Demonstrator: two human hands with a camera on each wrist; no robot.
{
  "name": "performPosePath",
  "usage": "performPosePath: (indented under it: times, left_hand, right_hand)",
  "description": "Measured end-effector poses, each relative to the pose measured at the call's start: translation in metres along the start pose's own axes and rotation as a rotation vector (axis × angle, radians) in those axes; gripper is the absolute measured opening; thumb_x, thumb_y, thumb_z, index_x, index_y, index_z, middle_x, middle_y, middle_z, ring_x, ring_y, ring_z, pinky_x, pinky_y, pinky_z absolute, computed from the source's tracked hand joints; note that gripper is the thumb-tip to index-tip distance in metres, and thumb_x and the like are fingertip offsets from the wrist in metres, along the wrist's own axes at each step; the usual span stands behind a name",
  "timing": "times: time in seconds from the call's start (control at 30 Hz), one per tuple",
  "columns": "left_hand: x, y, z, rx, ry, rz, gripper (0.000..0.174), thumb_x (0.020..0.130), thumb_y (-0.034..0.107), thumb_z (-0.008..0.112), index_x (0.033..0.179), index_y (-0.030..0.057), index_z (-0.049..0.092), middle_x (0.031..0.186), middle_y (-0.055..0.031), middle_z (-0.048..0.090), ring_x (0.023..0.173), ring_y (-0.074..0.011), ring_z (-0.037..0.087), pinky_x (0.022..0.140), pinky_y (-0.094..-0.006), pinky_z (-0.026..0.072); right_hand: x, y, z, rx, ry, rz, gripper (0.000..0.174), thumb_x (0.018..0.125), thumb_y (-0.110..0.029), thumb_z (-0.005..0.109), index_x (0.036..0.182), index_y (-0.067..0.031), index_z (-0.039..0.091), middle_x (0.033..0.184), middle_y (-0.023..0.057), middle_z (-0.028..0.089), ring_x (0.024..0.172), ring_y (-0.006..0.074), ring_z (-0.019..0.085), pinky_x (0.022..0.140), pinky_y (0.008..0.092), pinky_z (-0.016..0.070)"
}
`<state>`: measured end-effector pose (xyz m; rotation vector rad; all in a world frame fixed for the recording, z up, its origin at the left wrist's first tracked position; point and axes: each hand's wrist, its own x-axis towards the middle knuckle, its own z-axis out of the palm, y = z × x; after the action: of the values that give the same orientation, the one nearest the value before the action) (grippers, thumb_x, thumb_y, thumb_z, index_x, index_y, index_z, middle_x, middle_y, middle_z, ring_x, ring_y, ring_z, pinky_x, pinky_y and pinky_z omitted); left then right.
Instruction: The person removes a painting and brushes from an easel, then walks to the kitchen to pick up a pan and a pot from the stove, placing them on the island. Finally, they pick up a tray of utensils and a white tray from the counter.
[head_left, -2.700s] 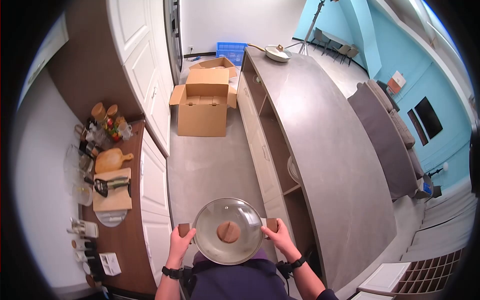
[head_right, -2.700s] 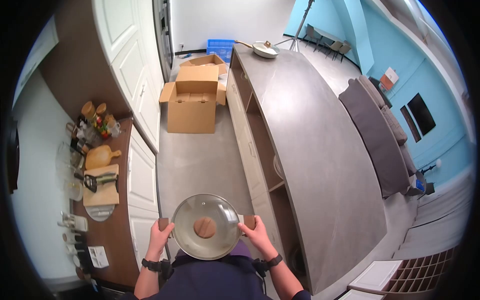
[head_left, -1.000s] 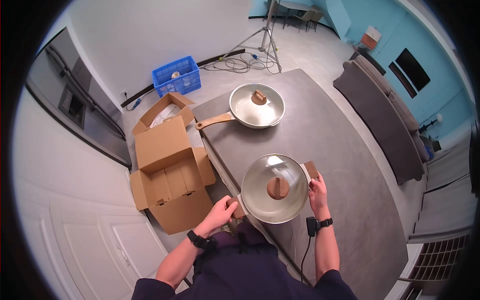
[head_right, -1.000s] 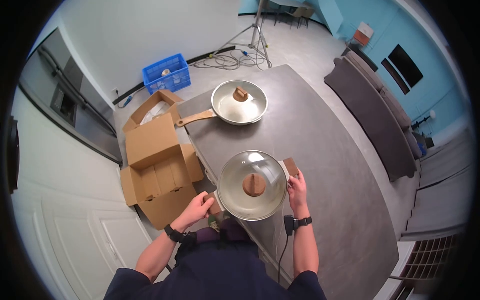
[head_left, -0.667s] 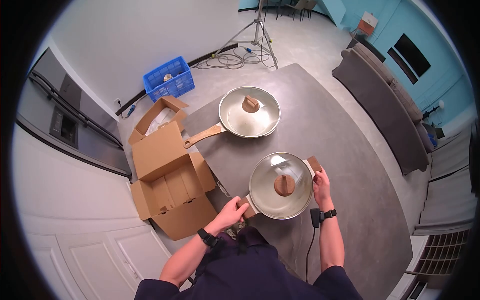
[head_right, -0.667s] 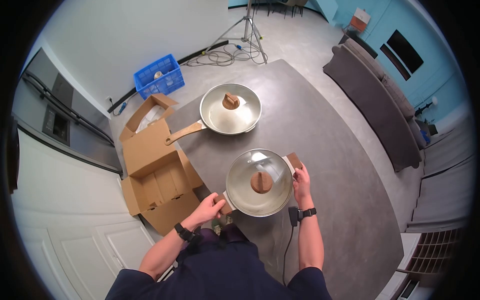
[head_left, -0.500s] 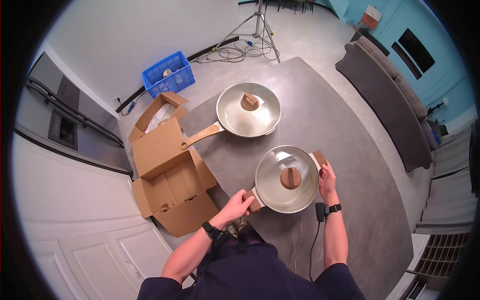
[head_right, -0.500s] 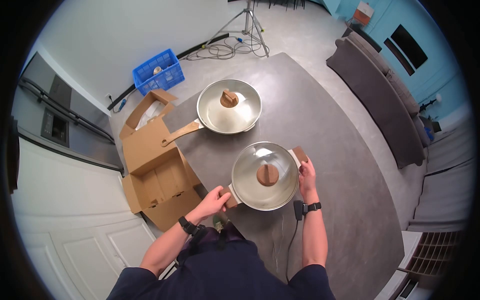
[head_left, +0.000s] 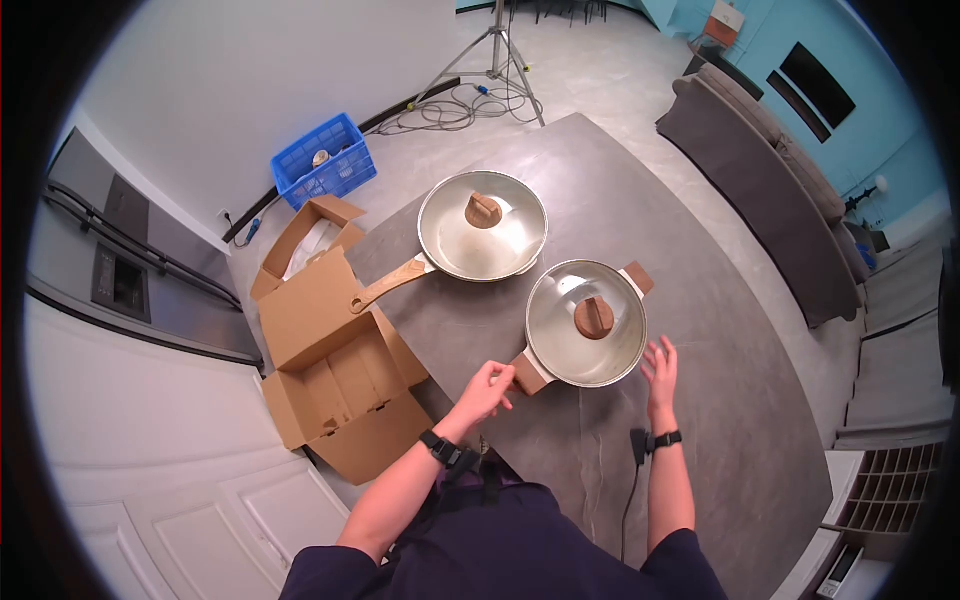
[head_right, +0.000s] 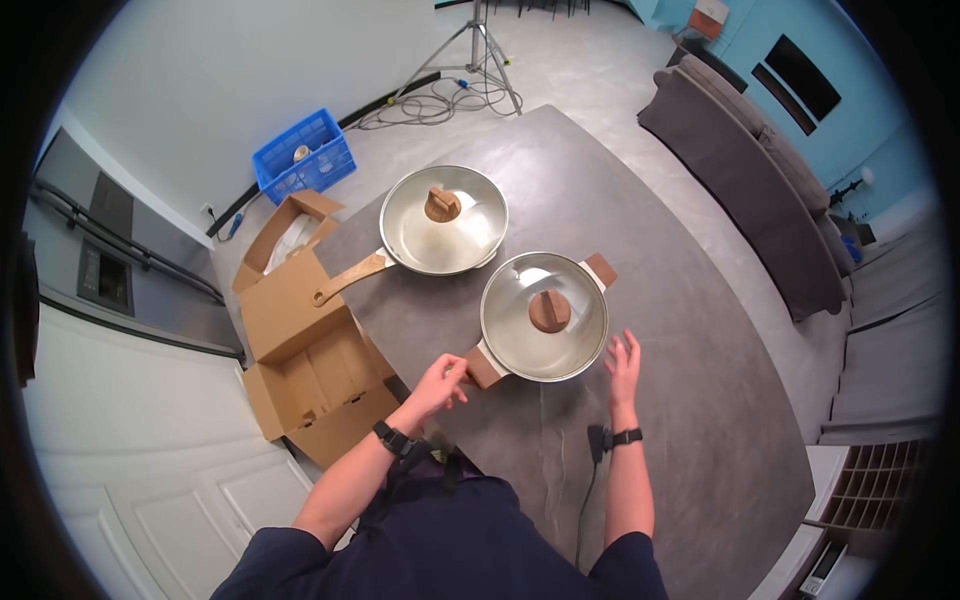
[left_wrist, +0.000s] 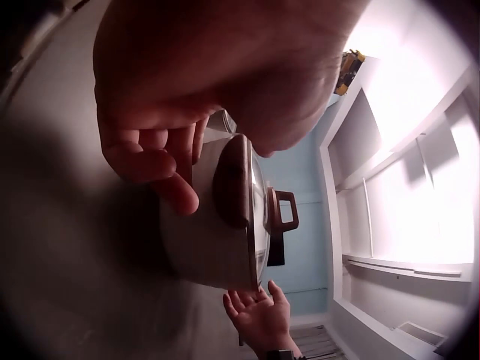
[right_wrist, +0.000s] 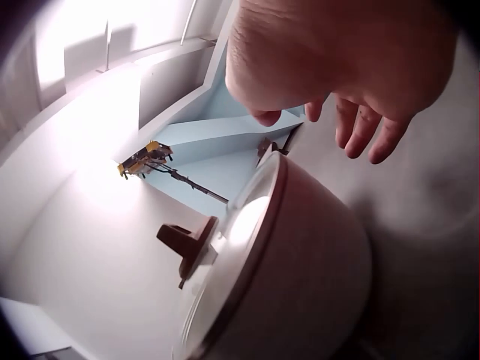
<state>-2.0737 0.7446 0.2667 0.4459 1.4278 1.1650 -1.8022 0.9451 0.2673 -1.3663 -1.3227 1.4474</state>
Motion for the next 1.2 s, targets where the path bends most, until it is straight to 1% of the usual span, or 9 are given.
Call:
performPosePath:
  times: [0.07,0.13,0.3,0.37,0.73,0.87,1.0,1.13,1.2]
  left_hand:
    - [-0.014,-0.009,-0.02,0.014,-0.022,0.017,0.034,0.087,0.036,0.052,0.1,0.0053,0.046,0.089,-0.0082,0.06,0.067,-0.0119,0.057,0.052,-0.0243,0.0421]
    - [-0.027,-0.029,-0.036,0.957,0.204,0.682,0.039,0.081,0.034,0.058,0.105,0.0054,0.048,0.109,-0.0145,0.055,0.092,-0.0215,0.054,0.074,-0.0332,0.0435]
    - [-0.055,-0.055,-0.057,1.415,-0.075,0.679,0.071,0.075,0.043,0.061,0.134,0.0126,0.034,0.144,-0.0214,0.013,0.134,-0.0323,0.014,0.102,-0.0472,0.0183]
    - [-0.054,-0.054,-0.059,1.487,-0.066,0.672,0.074,0.075,0.043,0.06,0.135,0.0121,0.031,0.144,-0.0212,0.014,0.134,-0.0325,0.014,0.102,-0.0474,0.0175]
    - [-0.053,-0.081,-0.065,1.528,-0.059,0.871,0.071,0.077,0.031,0.063,0.135,0.0096,0.029,0.142,-0.0223,0.018,0.132,-0.0351,0.017,0.101,-0.048,0.0214]
    - [-0.03,-0.098,-0.072,1.445,-0.052,0.851,0.049,0.08,0.023,0.059,0.122,0.0049,0.046,0.132,-0.024,0.037,0.118,-0.0384,0.04,0.093,-0.0415,0.0374]
    - [-0.135,-0.089,0.007,1.314,-0.116,1.601,0.011,0.082,0.016,0.054,0.082,0.0048,0.054,0.08,-0.0133,0.057,0.07,-0.0251,0.056,0.06,-0.0357,0.0476]
    - [-0.195,-0.164,0.069,1.406,-0.713,1.009,0.026,0.088,0.015,0.049,0.111,0.0017,0.049,0.11,-0.0195,0.05,0.098,-0.0315,0.053,0.08,-0.044,0.047]
    - [-0.218,-0.218,0.105,1.188,-1.04,1.072,0.009,0.083,0.003,0.049,0.091,-0.0017,0.052,0.086,-0.0143,0.05,0.075,-0.0274,0.055,0.065,-0.0328,0.0455]
  right_hand:
    - [-0.04,0.033,-0.015,-0.048,0.105,0.021,0.038,0.092,-0.031,0.043,0.123,-0.0093,0.041,0.115,0.0081,0.052,0.095,0.0156,0.051,0.078,0.0307,0.0434]
    - [-0.091,0.06,-0.024,-0.075,0.176,-0.003,0.027,0.092,-0.024,0.044,0.113,-0.0079,0.047,0.101,0.0036,0.055,0.083,0.01,0.052,0.069,0.0242,0.044]
    - [-0.218,0.097,-0.022,-0.167,0.325,-0.018,0.012,0.088,-0.013,0.053,0.097,-0.0059,0.054,0.075,0.0002,0.055,0.062,0.0065,0.05,0.055,0.0217,0.0429]
    - [-0.274,0.085,-0.011,-0.559,0.259,-0.141,0.014,0.083,-0.01,0.059,0.095,-0.0052,0.055,0.071,0.0027,0.055,0.059,0.0093,0.051,0.056,0.0243,0.0442]
    - [-0.567,0.22,-0.032,-0.251,0.851,0.379,0.019,0.082,-0.004,0.051,0.1,-0.0048,0.054,0.08,0.0052,0.063,0.065,0.014,0.059,0.063,0.0271,0.0493]
    - [-0.673,0.295,-0.002,-0.363,1.164,0.502,0.018,0.081,-0.012,0.057,0.098,-0.0061,0.056,0.08,0.0065,0.063,0.067,0.0172,0.06,0.063,0.0307,0.049]
    - [-0.756,0.349,0.036,0.142,1.336,0.663,0.016,0.077,-0.019,0.061,0.085,-0.0045,0.061,0.075,0.0101,0.064,0.071,0.0212,0.062,0.065,0.0328,0.049]
    - [-0.833,0.431,0.096,0.23,1.257,0.679,0.026,0.078,0.001,0.045,0.1,-0.0058,0.059,0.08,0.0074,0.063,0.069,0.0151,0.06,0.059,0.0291,0.0485]
    - [-0.86,0.428,0.107,0.631,1.202,0.889,0.028,0.079,0.0,0.046,0.103,-0.0075,0.058,0.085,0.0078,0.063,0.069,0.0159,0.06,0.058,0.0302,0.0489]
